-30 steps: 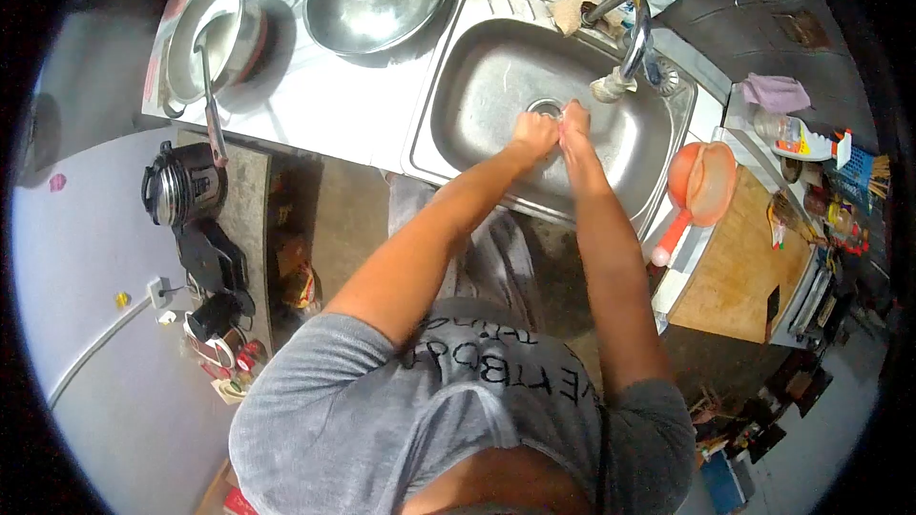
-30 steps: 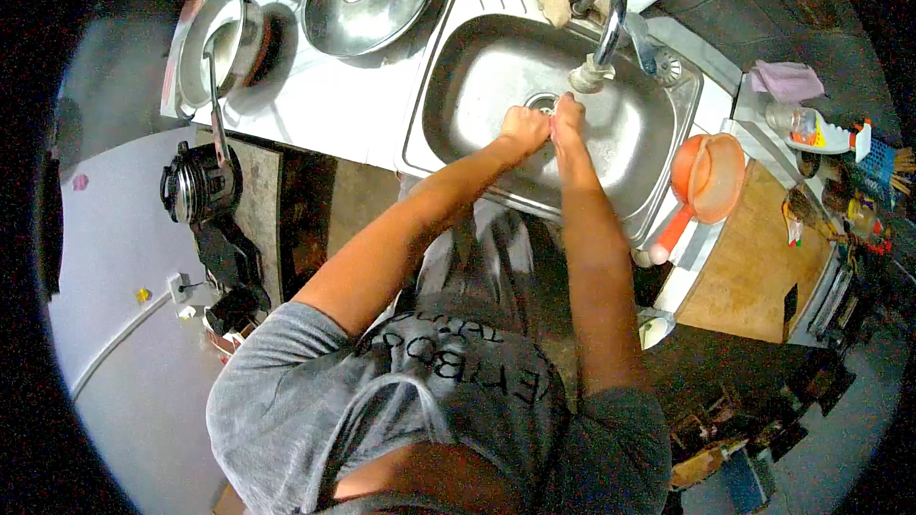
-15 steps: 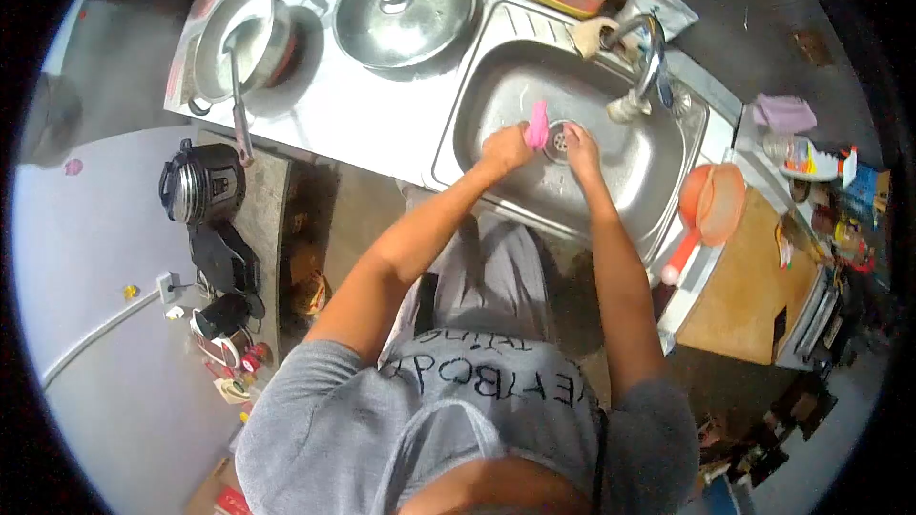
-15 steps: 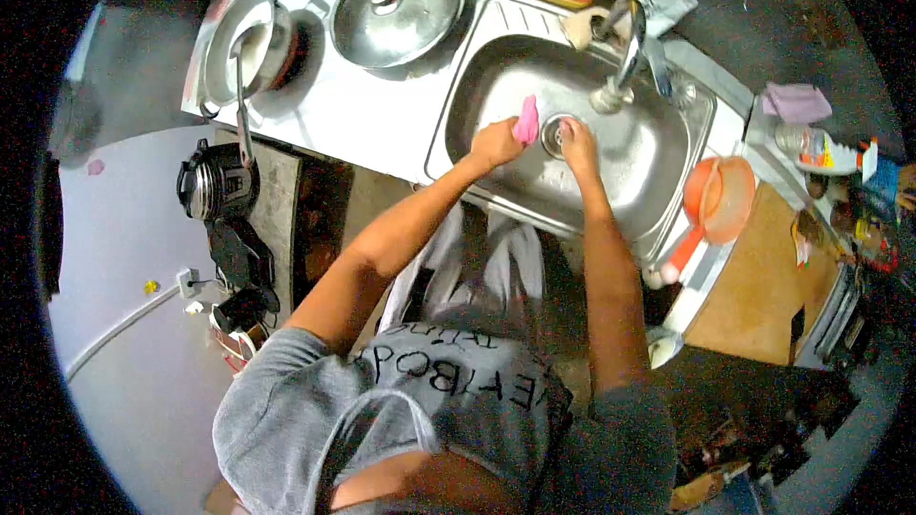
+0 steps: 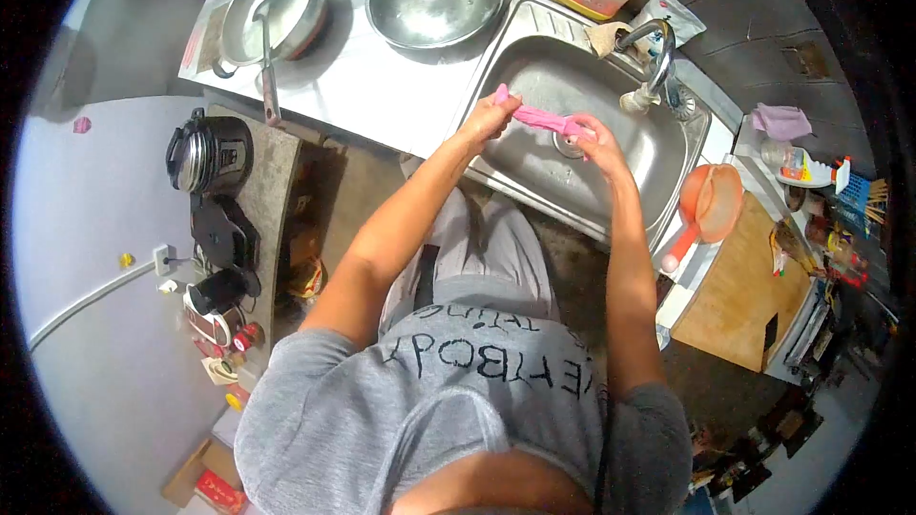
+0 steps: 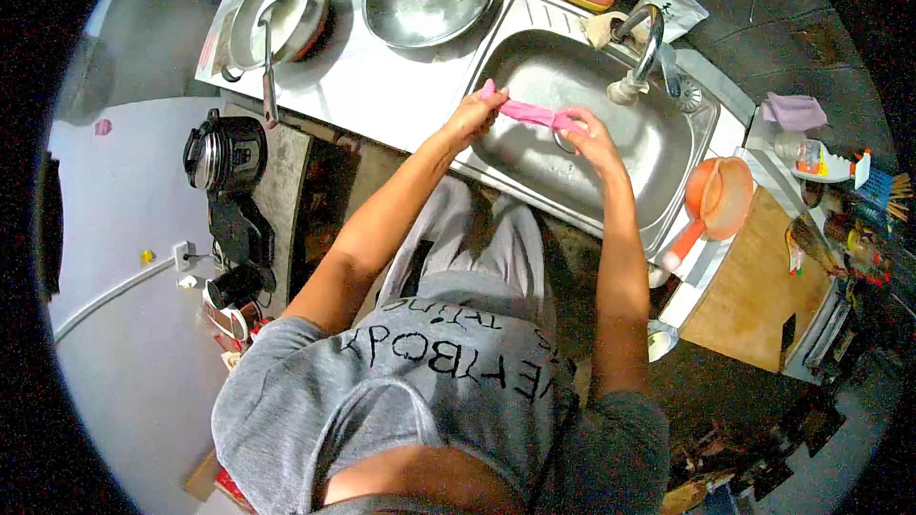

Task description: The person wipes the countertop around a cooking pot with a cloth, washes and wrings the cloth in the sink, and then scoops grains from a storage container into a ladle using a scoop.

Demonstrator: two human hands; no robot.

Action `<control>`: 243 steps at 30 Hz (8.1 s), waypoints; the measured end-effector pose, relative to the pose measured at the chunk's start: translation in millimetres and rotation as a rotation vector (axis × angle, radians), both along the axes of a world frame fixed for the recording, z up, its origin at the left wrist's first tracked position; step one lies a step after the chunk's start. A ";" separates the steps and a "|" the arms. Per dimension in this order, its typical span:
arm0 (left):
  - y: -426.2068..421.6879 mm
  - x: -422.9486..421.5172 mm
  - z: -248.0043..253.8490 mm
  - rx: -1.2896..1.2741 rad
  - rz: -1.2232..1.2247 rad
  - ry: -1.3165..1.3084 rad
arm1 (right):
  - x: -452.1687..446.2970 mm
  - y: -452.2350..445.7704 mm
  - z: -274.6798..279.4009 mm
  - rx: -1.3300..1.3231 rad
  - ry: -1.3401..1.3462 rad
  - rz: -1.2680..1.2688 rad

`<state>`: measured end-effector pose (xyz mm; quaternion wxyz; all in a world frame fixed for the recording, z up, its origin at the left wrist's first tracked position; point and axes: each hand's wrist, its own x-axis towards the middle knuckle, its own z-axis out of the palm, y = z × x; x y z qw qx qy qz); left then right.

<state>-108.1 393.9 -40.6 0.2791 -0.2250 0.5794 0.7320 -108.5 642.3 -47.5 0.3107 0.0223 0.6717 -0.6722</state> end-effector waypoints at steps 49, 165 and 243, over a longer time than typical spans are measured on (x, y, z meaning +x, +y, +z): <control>-396.3 62.5 -46.6 -1.292 -0.383 0.858 | 15.0 -494.1 -37.9 0.857 0.993 0.325; -482.9 85.7 40.2 -0.933 -0.159 0.619 | -182.0 -523.1 -15.4 0.688 0.726 -0.057; -698.1 -171.3 -5.5 -0.960 0.223 0.765 | -164.3 -447.7 138.8 0.061 0.088 -0.395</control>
